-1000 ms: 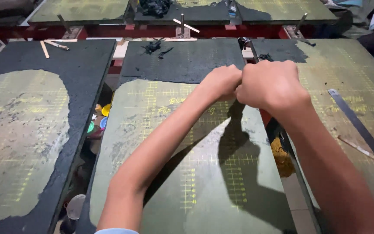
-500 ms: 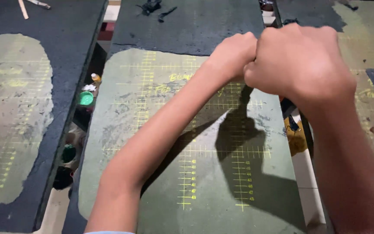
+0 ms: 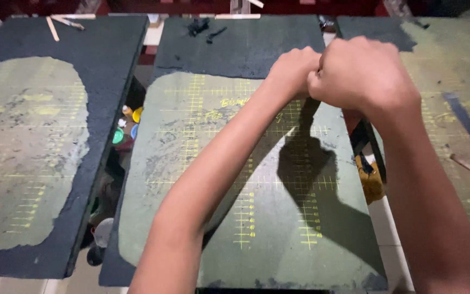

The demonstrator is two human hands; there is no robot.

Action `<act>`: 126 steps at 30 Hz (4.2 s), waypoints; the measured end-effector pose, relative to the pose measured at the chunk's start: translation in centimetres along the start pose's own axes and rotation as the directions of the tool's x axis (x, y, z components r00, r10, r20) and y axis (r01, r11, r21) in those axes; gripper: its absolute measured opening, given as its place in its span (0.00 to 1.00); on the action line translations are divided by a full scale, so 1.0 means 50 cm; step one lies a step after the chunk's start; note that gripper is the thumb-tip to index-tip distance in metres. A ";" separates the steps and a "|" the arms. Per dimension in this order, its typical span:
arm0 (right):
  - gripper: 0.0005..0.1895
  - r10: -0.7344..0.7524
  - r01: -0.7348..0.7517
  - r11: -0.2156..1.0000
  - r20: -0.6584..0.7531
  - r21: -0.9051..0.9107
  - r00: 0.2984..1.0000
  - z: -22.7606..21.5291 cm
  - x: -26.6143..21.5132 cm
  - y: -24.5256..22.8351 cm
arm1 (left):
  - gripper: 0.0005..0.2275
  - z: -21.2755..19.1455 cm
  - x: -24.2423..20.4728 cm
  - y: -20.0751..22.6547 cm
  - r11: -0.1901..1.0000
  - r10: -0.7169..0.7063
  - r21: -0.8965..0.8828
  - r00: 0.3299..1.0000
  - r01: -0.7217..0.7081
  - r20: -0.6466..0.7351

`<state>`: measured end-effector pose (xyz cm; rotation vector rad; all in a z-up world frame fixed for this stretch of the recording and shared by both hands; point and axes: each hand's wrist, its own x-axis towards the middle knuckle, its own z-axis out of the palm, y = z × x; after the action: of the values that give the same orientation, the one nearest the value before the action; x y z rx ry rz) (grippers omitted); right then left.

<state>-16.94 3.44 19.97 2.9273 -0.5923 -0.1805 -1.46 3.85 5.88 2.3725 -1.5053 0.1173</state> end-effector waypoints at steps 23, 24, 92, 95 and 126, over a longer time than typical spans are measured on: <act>0.22 -0.208 0.313 0.905 -0.343 0.286 0.916 0.076 0.012 -0.162 | 0.11 -0.053 -0.218 -0.173 0.984 -0.176 0.017 0.984 0.176 -0.008; 0.17 -0.201 0.351 0.867 -0.397 0.354 0.895 0.084 0.021 -0.159 | 0.09 -0.030 -0.204 -0.184 0.985 -0.168 0.017 0.984 0.169 -0.061; 0.11 -0.507 0.423 0.856 -0.640 -0.297 0.577 0.392 0.209 -0.094 | 0.15 0.045 -0.252 -0.219 0.976 0.171 0.193 0.908 -0.102 -0.384; 0.16 -0.550 0.391 0.835 -0.563 -0.386 0.617 0.391 0.199 -0.104 | 0.11 0.024 -0.262 -0.175 0.913 0.225 0.406 0.877 -0.037 -0.425; 0.02 -0.305 0.417 0.900 -0.502 0.125 0.809 0.312 0.247 -0.080 | 0.03 0.010 -0.152 -0.211 0.897 0.051 0.439 0.977 0.048 -0.209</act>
<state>-6.41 0.33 2.90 3.0961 0.0367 0.5944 4.58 14.39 1.16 2.5876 -1.4969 0.7712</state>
